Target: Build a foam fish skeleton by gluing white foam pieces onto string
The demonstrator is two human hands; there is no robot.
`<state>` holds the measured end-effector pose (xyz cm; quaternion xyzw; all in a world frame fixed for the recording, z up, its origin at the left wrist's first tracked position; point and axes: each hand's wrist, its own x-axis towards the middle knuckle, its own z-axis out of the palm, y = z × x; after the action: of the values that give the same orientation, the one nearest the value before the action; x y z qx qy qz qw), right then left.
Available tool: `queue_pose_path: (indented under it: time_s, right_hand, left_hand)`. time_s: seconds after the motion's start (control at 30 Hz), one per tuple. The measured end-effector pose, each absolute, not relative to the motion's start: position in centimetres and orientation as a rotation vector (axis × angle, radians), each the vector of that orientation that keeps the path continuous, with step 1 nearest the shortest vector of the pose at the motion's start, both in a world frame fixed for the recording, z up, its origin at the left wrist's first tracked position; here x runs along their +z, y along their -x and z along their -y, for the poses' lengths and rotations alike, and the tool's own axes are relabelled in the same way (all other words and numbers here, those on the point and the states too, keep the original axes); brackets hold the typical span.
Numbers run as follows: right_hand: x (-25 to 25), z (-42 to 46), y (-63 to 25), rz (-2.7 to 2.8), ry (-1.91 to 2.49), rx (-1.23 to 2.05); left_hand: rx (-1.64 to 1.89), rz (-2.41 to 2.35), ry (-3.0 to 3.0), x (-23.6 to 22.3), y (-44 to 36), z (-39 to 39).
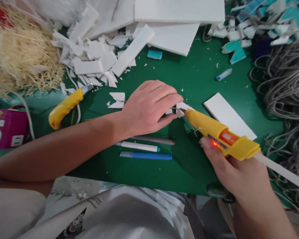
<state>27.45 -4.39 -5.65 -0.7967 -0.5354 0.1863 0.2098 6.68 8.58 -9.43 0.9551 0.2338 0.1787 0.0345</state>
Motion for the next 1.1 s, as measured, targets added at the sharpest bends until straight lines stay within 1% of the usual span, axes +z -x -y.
queue_pose_path:
  time_s: [0.3, 0.53, 0.8, 0.97, 1.1]
  right_hand:
    - [-6.13, 4.39, -27.84, 1.56, 2.165, 0.463]
    - [-5.65, 4.11, -27.08, 1.45, 2.119, 0.548]
    - [-5.99, 4.11, -27.21, 1.494, 2.151, 0.549]
    - [-6.03, 4.19, -27.31, 1.528, 2.185, 0.489]
    - [-6.13, 4.57, -27.56, 1.451, 2.189, 0.539]
  left_hand:
    - [0.473, -0.668, -2.89, -9.63, -6.96, -8.75]
    - [0.477, -0.654, -2.896, -9.81, -6.92, -8.82]
    - [0.441, -0.669, -2.877, -9.59, -6.99, -8.75]
    - [0.475, -0.657, -2.873, -9.85, -7.0, -8.85]
    - [0.525, -0.653, -2.877, -10.07, -6.87, -8.93]
